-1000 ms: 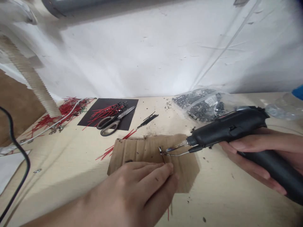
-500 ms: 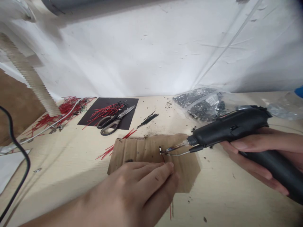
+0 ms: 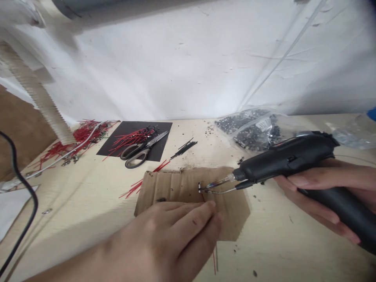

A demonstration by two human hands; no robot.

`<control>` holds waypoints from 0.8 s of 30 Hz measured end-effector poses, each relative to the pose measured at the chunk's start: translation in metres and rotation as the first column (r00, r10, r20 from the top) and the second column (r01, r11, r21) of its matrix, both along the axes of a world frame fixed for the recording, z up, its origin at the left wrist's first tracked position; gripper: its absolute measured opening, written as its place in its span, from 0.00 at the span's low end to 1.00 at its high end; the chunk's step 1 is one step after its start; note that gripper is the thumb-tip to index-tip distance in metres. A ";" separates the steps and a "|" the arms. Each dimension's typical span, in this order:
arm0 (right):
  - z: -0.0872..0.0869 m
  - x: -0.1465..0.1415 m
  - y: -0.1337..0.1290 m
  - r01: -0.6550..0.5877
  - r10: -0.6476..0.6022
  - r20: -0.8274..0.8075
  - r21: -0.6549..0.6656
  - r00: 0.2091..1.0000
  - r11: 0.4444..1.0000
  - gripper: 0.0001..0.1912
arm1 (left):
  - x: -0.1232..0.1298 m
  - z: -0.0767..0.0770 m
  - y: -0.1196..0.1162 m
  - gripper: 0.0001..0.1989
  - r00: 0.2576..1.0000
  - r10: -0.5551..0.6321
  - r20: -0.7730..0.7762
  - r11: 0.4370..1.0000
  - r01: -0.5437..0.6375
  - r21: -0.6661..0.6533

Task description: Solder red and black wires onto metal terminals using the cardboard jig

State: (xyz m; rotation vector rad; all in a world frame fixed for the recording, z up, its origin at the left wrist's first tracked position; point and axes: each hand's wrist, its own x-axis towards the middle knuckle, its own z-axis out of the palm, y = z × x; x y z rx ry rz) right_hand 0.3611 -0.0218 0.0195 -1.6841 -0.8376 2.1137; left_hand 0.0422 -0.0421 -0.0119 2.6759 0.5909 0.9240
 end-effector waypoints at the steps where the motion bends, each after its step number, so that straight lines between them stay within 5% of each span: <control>1: 0.000 0.000 0.000 0.007 -0.007 0.004 0.001 1.000 1.000 0.23 | 0.000 0.000 0.000 0.11 1.000 -0.003 -0.005 1.000 0.003 0.001; 12: -0.019 0.009 0.002 -0.017 0.017 -0.012 -0.003 1.000 1.000 0.26 | 0.004 0.004 0.003 0.11 0.999 -0.026 -0.032 1.000 0.026 0.001; 24: -0.006 0.004 0.002 0.003 -0.003 -0.030 0.007 1.000 1.000 0.25 | 0.004 0.005 0.002 0.11 0.999 -0.041 -0.008 0.999 0.042 0.001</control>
